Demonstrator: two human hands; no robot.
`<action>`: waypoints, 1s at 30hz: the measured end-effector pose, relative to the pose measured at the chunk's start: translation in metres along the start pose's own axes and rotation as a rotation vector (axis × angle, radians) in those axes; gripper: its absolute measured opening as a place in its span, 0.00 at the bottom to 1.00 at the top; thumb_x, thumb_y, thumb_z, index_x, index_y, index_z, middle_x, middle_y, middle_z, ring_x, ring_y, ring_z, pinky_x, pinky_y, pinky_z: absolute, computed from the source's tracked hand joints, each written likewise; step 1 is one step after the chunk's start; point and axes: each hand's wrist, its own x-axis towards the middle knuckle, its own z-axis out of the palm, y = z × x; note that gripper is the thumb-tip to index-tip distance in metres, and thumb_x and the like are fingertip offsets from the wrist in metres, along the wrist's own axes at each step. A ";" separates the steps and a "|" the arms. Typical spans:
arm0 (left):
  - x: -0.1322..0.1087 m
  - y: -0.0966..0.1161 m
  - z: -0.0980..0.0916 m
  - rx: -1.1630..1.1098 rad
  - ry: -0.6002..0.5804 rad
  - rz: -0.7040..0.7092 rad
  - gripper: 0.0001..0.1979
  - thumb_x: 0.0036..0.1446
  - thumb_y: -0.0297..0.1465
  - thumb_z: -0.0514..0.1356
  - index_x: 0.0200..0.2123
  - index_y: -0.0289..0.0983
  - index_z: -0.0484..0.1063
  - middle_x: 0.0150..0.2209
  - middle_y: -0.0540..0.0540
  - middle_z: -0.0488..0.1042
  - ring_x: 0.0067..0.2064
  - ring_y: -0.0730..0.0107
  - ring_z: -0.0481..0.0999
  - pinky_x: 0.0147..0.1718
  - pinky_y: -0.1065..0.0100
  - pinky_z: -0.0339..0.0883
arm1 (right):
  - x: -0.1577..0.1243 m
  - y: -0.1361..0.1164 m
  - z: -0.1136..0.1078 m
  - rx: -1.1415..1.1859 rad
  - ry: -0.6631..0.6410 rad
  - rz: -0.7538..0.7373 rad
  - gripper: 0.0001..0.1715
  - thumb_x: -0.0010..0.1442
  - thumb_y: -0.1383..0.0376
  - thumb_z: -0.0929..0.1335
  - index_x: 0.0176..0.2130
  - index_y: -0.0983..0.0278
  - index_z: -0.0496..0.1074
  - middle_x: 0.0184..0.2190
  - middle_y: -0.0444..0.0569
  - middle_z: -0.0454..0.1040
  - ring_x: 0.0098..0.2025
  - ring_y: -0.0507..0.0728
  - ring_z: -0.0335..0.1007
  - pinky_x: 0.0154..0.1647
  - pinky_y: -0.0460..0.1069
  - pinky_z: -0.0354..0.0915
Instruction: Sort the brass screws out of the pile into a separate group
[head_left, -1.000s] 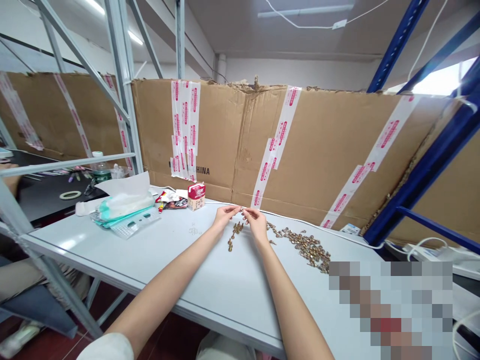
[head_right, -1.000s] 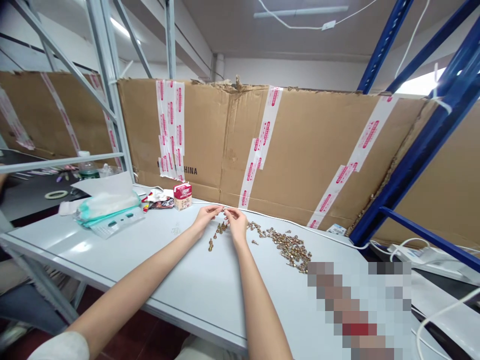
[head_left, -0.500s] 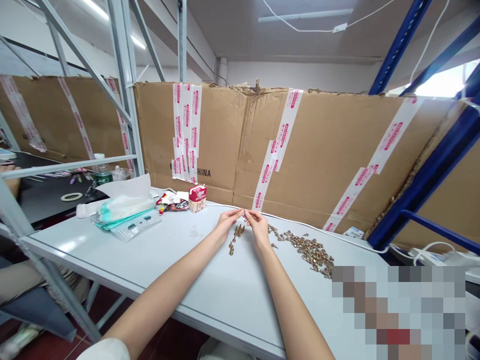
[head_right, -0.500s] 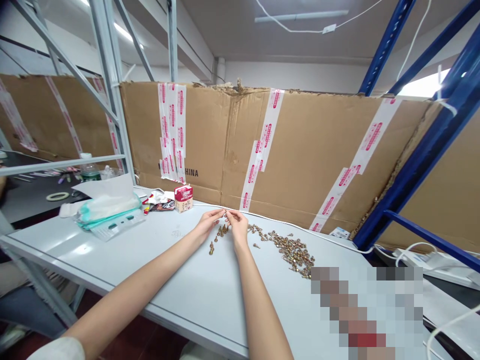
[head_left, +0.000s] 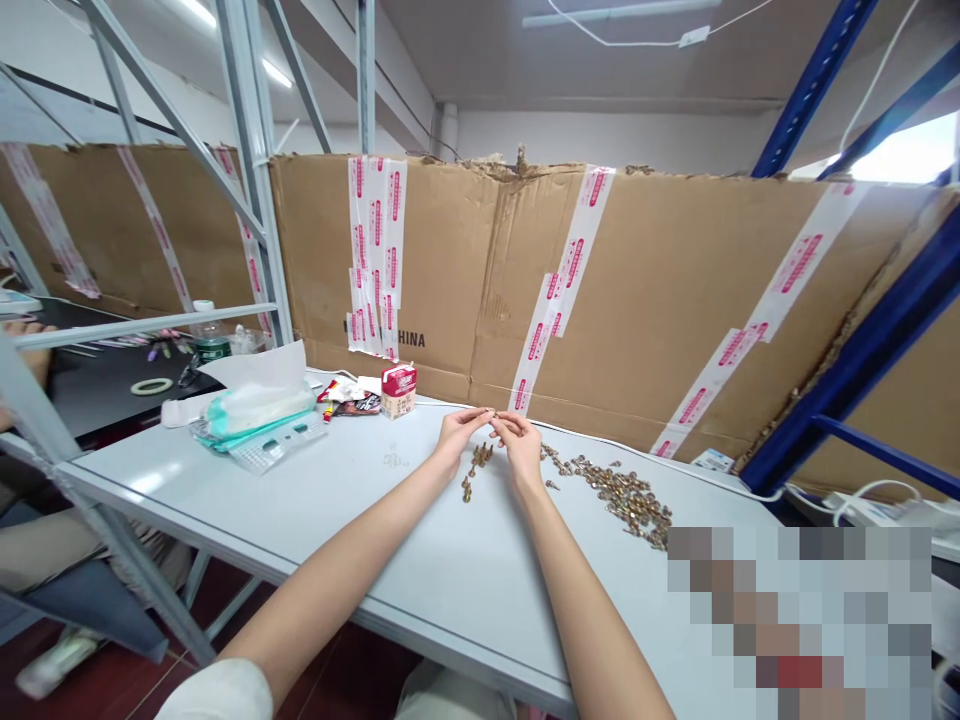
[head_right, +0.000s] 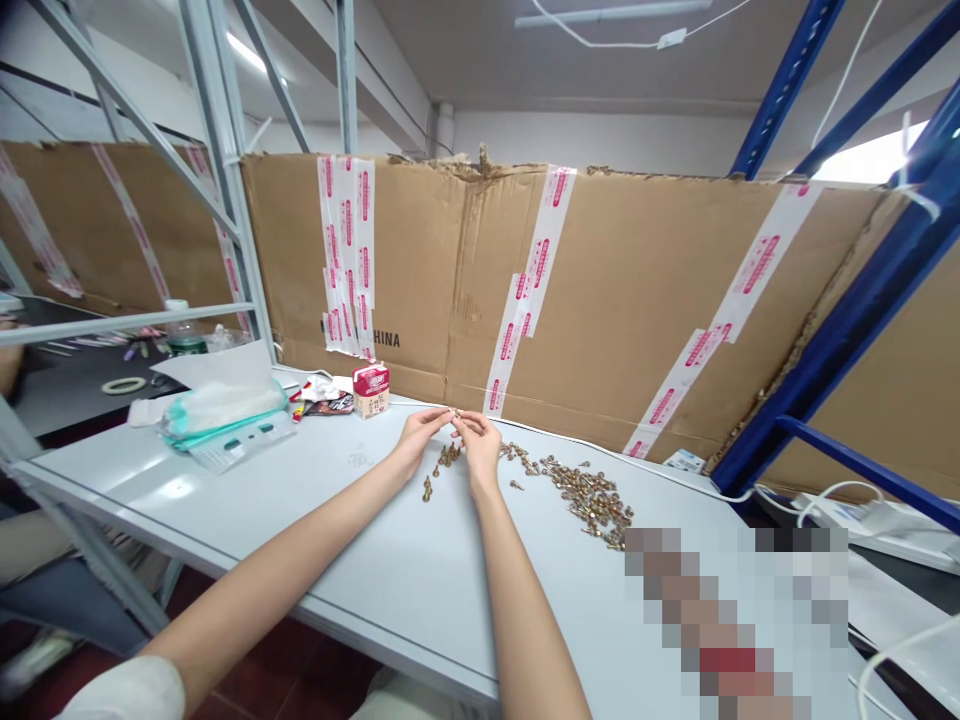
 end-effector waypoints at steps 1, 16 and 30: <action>0.000 0.000 0.000 0.005 -0.007 0.010 0.14 0.37 0.36 0.67 0.29 0.34 0.76 0.33 0.43 0.77 0.39 0.65 0.72 0.45 0.64 0.60 | 0.000 0.001 -0.001 -0.020 0.006 -0.001 0.19 0.39 0.58 0.72 0.30 0.68 0.69 0.22 0.46 0.71 0.21 0.50 0.65 0.19 0.44 0.55; 0.000 0.003 0.001 0.138 -0.046 0.185 0.11 0.42 0.34 0.64 0.29 0.33 0.76 0.34 0.43 0.75 0.39 0.67 0.71 0.41 0.67 0.61 | -0.010 0.002 0.000 -0.603 -0.053 -0.363 0.20 0.60 0.54 0.55 0.25 0.62 0.61 0.19 0.40 0.61 0.23 0.49 0.57 0.28 0.44 0.53; -0.004 0.013 0.008 0.356 -0.073 0.289 0.06 0.45 0.30 0.61 0.27 0.34 0.75 0.33 0.43 0.76 0.38 0.68 0.72 0.36 0.70 0.59 | -0.001 0.004 0.003 0.013 -0.300 0.155 0.24 0.53 0.47 0.59 0.20 0.61 0.50 0.13 0.36 0.44 0.15 0.47 0.35 0.16 0.44 0.39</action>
